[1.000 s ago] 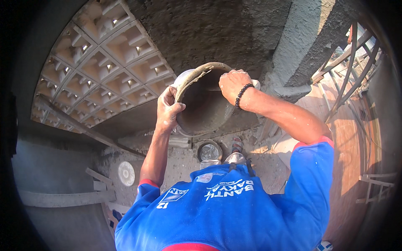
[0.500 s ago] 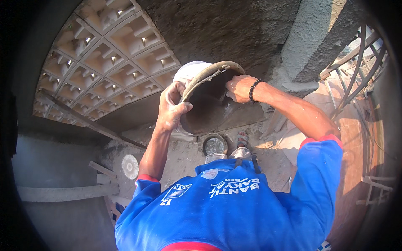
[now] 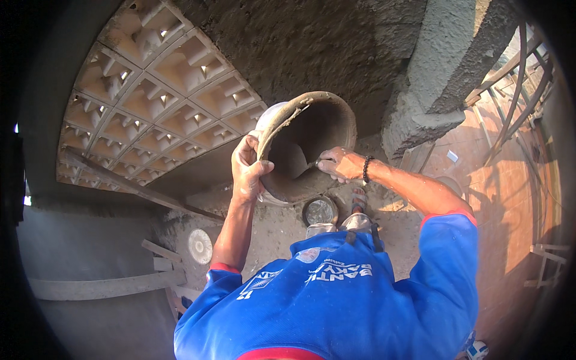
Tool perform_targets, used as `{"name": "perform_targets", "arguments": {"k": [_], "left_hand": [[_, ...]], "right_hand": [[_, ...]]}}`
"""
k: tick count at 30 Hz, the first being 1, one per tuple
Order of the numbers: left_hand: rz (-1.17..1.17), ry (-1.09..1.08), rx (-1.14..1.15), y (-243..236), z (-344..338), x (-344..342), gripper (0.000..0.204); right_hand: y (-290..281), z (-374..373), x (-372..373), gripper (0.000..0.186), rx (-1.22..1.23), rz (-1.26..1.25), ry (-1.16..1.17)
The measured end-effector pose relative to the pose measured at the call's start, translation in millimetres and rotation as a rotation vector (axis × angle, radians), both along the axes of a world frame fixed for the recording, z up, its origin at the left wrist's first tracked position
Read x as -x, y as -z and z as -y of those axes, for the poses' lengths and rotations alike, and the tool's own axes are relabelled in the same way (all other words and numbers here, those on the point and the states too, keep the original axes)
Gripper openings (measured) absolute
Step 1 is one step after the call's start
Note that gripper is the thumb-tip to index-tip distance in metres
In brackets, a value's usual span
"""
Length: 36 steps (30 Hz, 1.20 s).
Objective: The person scoops wet cement from a bucket using a trowel and applies it to a wall surface. They repeatedly smooth the applied cement with the trowel to create a flat finish.
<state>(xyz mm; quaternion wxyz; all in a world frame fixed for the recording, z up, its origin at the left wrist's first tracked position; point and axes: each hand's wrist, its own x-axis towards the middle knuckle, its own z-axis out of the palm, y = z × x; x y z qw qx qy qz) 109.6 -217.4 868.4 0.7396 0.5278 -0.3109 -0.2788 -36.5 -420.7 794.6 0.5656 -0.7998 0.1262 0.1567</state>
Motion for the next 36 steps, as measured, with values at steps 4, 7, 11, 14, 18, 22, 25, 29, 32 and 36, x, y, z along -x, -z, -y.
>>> {"name": "perform_targets", "arguments": {"k": [4, 7, 11, 14, 18, 22, 25, 29, 32, 36], "left_hand": [[-0.002, -0.073, 0.023, 8, 8, -10, 0.029], [-0.076, -0.131, 0.083, 15, 15, -25, 0.031], [-0.142, -0.164, 0.118, 15, 29, -40, 0.030], [-0.161, -0.194, 0.113, 17, 45, -43, 0.028], [-0.257, -0.247, 0.026, 46, 61, -47, 0.026], [-0.236, -0.295, -0.052, 89, 60, -51, 0.025], [-0.288, -0.296, -0.109, 110, 59, -48, 0.023], [-0.339, -0.276, -0.125, 134, 61, -44, 0.022], [-0.312, -0.281, -0.225, 139, 61, -44, 0.024], [-0.357, -0.336, -0.223, 140, 71, -40, 0.025]], "right_hand": [[-1, 0, 8, 0.038, -0.183, -0.027, 0.118], [-11, 7, 18, 0.034, -0.230, -0.035, 0.187], [-17, 23, 34, 0.031, -0.312, -0.018, 0.218], [-12, 35, 47, 0.032, -0.407, -0.010, 0.299], [-3, 54, 71, 0.029, -0.496, 0.070, 0.446], [18, 75, 88, 0.024, -0.513, 0.162, 0.672], [48, 106, 96, 0.024, -0.525, 0.137, 0.887], [123, 176, 103, 0.020, -0.807, 0.100, 1.144], [146, 215, 82, 0.019, -0.563, 0.069, 1.334], [176, 271, 56, 0.022, -0.529, 0.043, 1.393]]}}
